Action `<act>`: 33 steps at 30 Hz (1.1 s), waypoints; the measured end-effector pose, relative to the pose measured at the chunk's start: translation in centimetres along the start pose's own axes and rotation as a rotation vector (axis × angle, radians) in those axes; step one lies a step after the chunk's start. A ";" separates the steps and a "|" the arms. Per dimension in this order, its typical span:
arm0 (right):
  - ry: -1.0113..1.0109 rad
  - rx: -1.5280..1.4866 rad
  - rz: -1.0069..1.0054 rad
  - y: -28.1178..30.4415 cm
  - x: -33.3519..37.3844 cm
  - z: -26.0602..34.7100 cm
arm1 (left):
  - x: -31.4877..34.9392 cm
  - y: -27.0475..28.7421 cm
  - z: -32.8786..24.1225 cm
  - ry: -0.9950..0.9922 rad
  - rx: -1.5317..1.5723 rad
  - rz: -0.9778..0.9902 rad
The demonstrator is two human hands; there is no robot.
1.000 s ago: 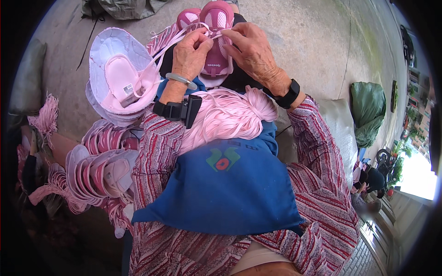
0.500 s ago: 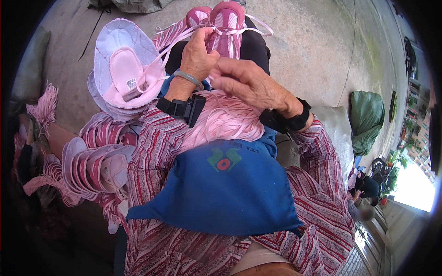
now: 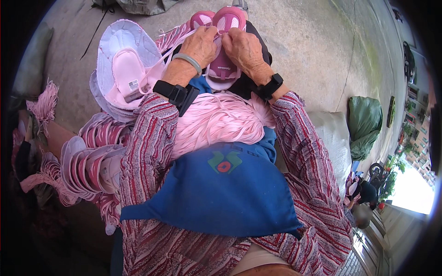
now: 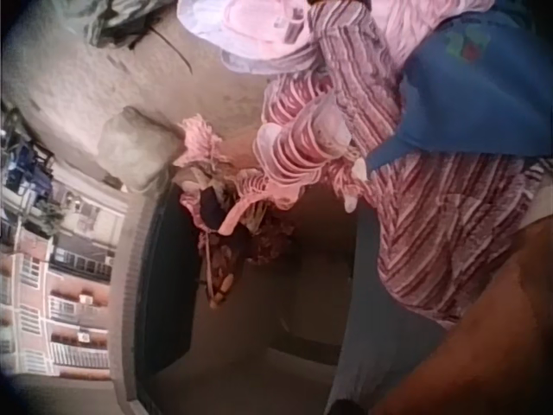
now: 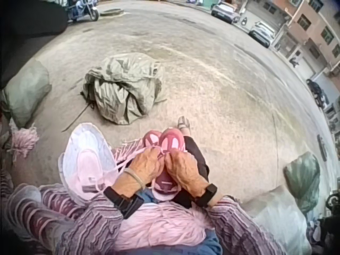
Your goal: The person is threading pink laces through a pair of pink shoes.
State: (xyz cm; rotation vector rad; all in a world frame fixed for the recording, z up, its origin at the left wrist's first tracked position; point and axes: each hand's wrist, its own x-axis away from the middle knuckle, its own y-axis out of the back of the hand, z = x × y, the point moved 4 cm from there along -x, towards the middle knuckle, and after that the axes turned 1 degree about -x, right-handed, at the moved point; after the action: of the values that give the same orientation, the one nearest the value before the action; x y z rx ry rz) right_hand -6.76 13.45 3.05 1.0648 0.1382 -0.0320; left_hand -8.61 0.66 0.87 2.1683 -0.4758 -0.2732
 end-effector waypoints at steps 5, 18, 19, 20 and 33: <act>0.025 -0.074 0.040 0.6 0.5 -0.2 | 0.0 -0.1 0.9 0.069 0.112 -0.013; 0.013 0.085 0.035 -0.4 0.1 0.1 | -0.5 -0.6 0.1 -0.004 -0.154 -0.049; 0.012 0.082 0.038 -0.6 0.2 0.0 | -0.9 -0.9 1.0 -0.048 -0.132 -0.014; 0.029 0.073 0.025 -0.6 0.2 -0.1 | -1.1 -0.9 1.1 -0.096 -0.107 0.020; 0.232 0.288 0.034 -1.1 1.0 1.4 | -0.1 0.1 0.8 -0.163 0.206 -0.172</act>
State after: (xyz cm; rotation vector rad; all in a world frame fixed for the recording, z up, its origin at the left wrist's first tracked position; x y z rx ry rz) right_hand -5.74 11.79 2.65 1.3571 0.3329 0.1053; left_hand -8.98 0.05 0.42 2.4042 -0.4238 -0.5189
